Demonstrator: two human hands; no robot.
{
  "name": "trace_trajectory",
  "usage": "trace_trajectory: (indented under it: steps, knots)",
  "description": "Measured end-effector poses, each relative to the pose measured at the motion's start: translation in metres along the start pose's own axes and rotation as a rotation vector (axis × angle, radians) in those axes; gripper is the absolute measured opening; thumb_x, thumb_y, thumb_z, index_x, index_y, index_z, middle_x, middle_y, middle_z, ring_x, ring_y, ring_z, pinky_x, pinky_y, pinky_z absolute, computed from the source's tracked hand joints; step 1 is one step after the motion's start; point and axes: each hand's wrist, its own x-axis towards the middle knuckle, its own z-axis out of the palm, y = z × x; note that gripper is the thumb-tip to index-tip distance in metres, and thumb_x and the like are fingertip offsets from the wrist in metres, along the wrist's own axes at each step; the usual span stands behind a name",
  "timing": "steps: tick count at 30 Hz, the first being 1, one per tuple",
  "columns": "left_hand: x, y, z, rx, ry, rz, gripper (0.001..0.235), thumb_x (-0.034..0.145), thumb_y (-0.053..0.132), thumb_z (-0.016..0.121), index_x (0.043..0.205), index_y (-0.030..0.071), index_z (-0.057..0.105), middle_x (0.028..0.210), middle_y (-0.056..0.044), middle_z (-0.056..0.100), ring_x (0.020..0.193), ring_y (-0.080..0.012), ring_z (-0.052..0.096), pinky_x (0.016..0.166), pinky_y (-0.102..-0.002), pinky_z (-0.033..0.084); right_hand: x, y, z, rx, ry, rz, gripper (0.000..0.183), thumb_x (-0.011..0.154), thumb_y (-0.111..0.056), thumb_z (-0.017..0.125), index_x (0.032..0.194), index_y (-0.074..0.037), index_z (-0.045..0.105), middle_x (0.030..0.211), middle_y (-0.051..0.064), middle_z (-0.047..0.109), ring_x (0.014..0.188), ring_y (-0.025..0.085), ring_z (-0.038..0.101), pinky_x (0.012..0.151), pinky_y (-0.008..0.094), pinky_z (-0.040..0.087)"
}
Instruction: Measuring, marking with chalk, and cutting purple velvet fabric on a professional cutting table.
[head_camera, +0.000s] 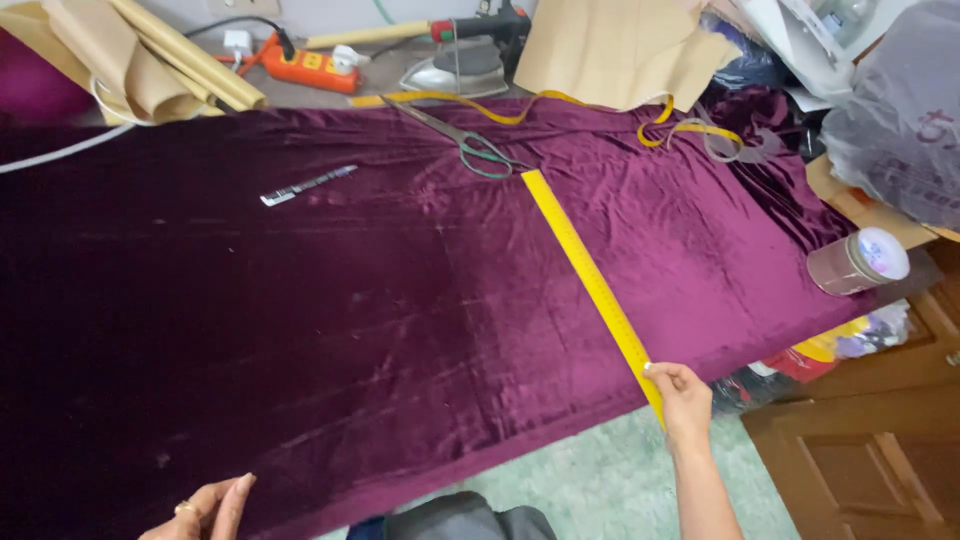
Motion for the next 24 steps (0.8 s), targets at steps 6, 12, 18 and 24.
trace_trajectory:
  steps: [6, 12, 18, 24]
  knots:
    - [-0.065, 0.05, 0.029, -0.383, 0.228, 0.095, 0.012, 0.089, 0.022, 0.07, 0.088, 0.013, 0.077, 0.06, -0.003, 0.068, 0.048, -0.0086, 0.051, 0.057, -0.022, 0.042, 0.023, -0.015, -0.063, -0.05, -0.071, 0.027, 0.004, 0.082, -0.002, 0.068, 0.084, -0.005, 0.069, 0.086, 0.005, 0.07, 0.082, 0.011, 0.062, 0.078, 0.024, 0.048]
    - [-0.082, 0.09, 0.054, -0.289, 0.181, 0.209, 0.018, 0.085, 0.033, 0.066, 0.087, 0.018, 0.076, 0.049, 0.002, 0.06, 0.044, -0.0069, 0.048, 0.054, -0.028, 0.044, 0.072, -0.04, -0.085, -0.054, -0.16, -0.086, 0.002, 0.087, -0.005, 0.066, 0.087, -0.005, 0.068, 0.085, 0.004, 0.069, 0.082, 0.01, 0.061, 0.081, 0.022, 0.047]
    - [-0.083, 0.149, 0.059, -0.307, 0.087, 0.13, 0.024, 0.085, 0.038, 0.063, 0.086, 0.021, 0.079, 0.042, 0.003, 0.045, 0.042, -0.0087, 0.038, 0.05, -0.027, 0.04, 0.158, -0.056, -0.058, -0.032, -0.236, -0.121, 0.003, 0.082, -0.004, 0.067, 0.083, -0.006, 0.068, 0.084, 0.003, 0.07, 0.08, 0.009, 0.062, 0.078, 0.021, 0.048]
    - [-0.067, 0.219, 0.081, -0.307, 0.17, -0.067, 0.018, 0.083, 0.038, 0.067, 0.087, 0.026, 0.081, 0.043, -0.001, 0.05, 0.042, -0.0103, 0.044, 0.054, -0.024, 0.043, 0.262, -0.073, 0.01, 0.047, -0.408, -0.166, 0.004, 0.079, -0.006, 0.069, 0.083, -0.007, 0.069, 0.084, 0.006, 0.07, 0.079, 0.011, 0.063, 0.078, 0.022, 0.048]
